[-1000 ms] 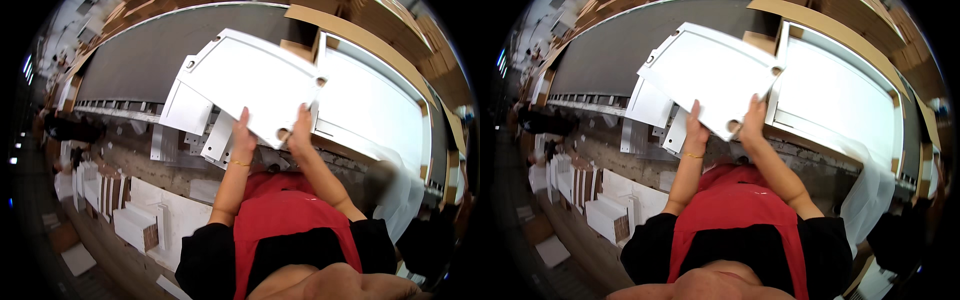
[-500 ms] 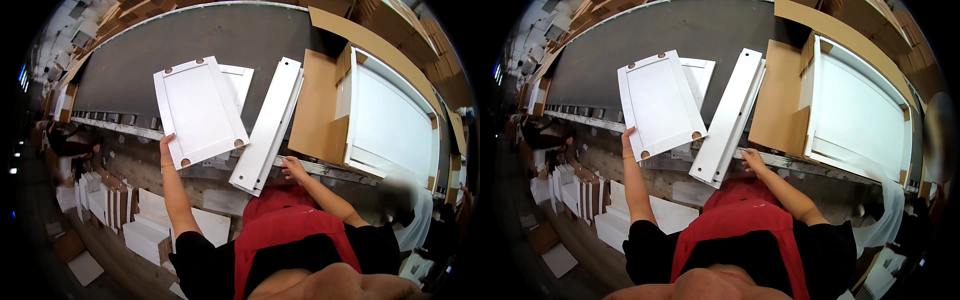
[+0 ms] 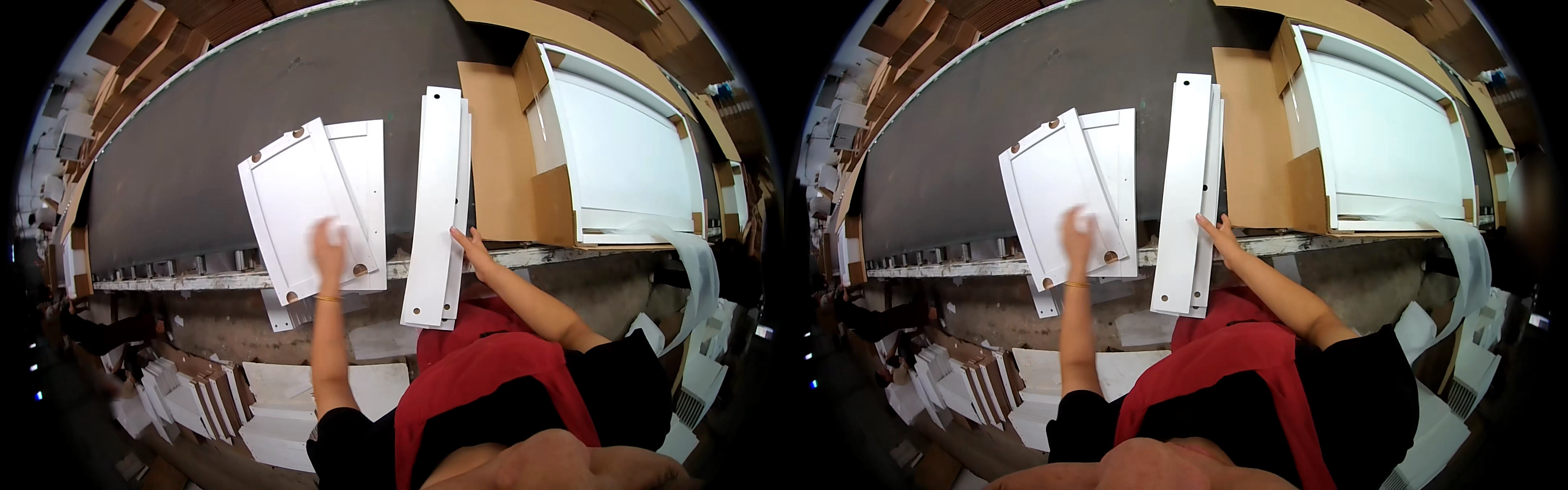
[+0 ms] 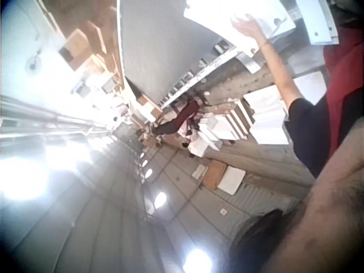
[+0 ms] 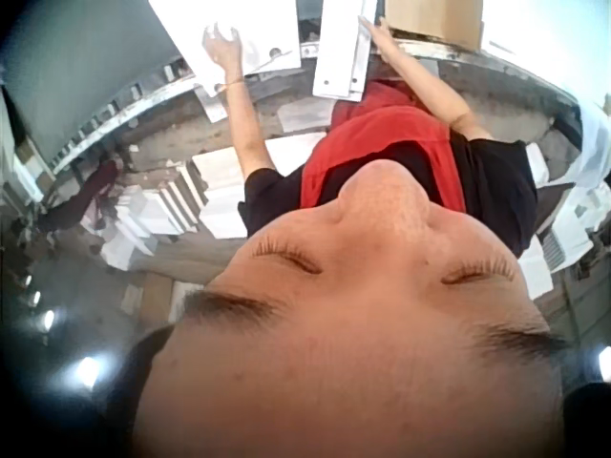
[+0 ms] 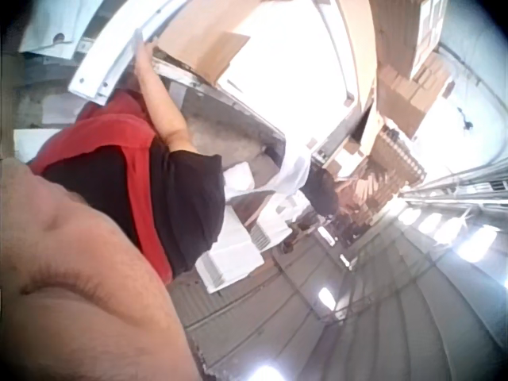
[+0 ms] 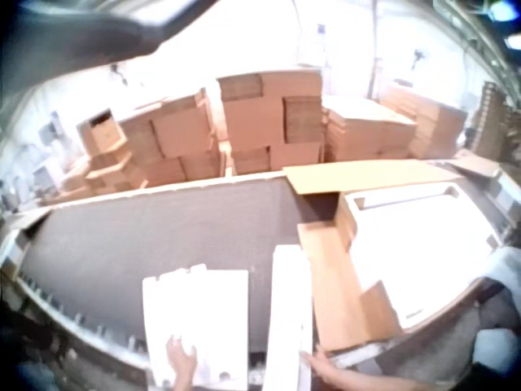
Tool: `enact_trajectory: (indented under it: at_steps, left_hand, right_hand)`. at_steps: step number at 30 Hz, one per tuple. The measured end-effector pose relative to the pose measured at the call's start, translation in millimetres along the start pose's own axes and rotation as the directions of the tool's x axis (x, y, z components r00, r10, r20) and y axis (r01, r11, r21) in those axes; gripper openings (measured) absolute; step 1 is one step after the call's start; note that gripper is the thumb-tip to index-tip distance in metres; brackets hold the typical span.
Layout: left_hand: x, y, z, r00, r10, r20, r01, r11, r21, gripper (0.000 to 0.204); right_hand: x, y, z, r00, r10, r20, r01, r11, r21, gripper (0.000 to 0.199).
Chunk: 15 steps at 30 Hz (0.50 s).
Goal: The person picks up white flat-pack furniture panels and places them into a cardboard box on a conveyor belt. They handle the panels one by one, arranging them inside the box while another person assists in the background.
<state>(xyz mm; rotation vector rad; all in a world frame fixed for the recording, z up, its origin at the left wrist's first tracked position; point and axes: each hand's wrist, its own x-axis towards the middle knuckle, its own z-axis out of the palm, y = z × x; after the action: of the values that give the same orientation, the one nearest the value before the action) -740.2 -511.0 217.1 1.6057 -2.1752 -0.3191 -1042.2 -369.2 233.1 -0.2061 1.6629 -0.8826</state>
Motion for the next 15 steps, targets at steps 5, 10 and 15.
enact_trajectory:
  at_steps: [5, 10, 15]
  left_hand:
    - [-18, 120, 80, 0.754, -0.107, 0.649, 0.61, 0.479, -0.631, 0.067]
    - [-22, 157, 76, 0.686, -0.233, 0.689, 0.717, 0.38, -0.585, 0.082]
    - [-17, 182, 42, 0.672, -0.006, 0.74, 0.74, 0.048, -0.671, 0.085]
  right_hand:
    - [-22, -39, 16, 0.994, 0.053, 0.097, -0.053, 0.999, -0.004, 0.114]
    - [6, -8, 31, 0.925, -0.228, -0.303, 0.153, 0.956, -0.251, 0.082]
    - [-21, -17, 6, 0.974, -0.207, 0.097, 0.172, 0.942, 0.287, 0.057]
